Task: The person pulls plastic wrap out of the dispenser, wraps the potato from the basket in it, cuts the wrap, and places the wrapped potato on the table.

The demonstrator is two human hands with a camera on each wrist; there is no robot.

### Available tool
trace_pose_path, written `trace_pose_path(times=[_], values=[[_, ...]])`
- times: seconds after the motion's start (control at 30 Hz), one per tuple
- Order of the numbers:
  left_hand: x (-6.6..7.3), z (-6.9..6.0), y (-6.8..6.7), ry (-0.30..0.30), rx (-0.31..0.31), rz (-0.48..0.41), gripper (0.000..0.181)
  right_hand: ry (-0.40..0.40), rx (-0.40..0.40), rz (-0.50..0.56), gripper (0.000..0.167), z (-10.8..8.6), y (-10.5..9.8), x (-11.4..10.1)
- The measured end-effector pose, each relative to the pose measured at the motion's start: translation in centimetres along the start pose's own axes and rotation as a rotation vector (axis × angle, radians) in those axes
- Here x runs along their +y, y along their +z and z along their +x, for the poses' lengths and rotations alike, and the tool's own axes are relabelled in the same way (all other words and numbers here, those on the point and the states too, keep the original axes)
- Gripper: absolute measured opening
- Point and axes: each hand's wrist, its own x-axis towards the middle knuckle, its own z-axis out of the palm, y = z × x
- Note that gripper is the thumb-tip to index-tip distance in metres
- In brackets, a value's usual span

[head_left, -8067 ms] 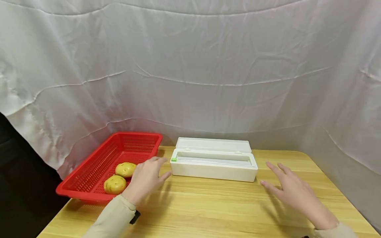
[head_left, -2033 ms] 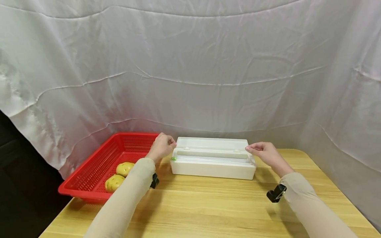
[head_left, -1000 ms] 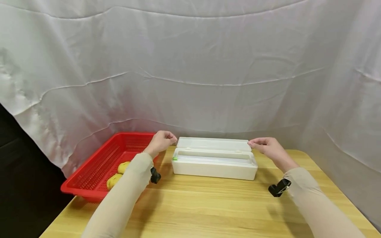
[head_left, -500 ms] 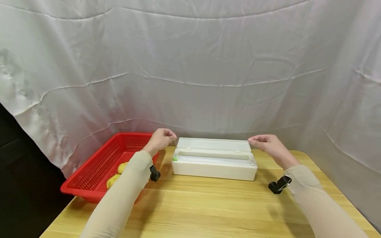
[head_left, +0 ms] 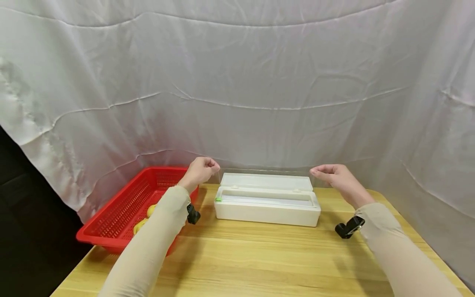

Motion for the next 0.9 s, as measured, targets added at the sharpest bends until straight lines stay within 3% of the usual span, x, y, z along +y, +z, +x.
trace_pose_path(times=[0.53,0.9], values=[[1.3,0.4,-0.9,0.002,0.013,-0.007,0.018,0.0,0.03,-0.003,0.053,0.7,-1.1,-1.6],[2.4,0.5,-1.7,0.05,0.015,-0.003,0.021,-0.023,0.047,-0.003,0.052,0.9,-1.9,-2.9]])
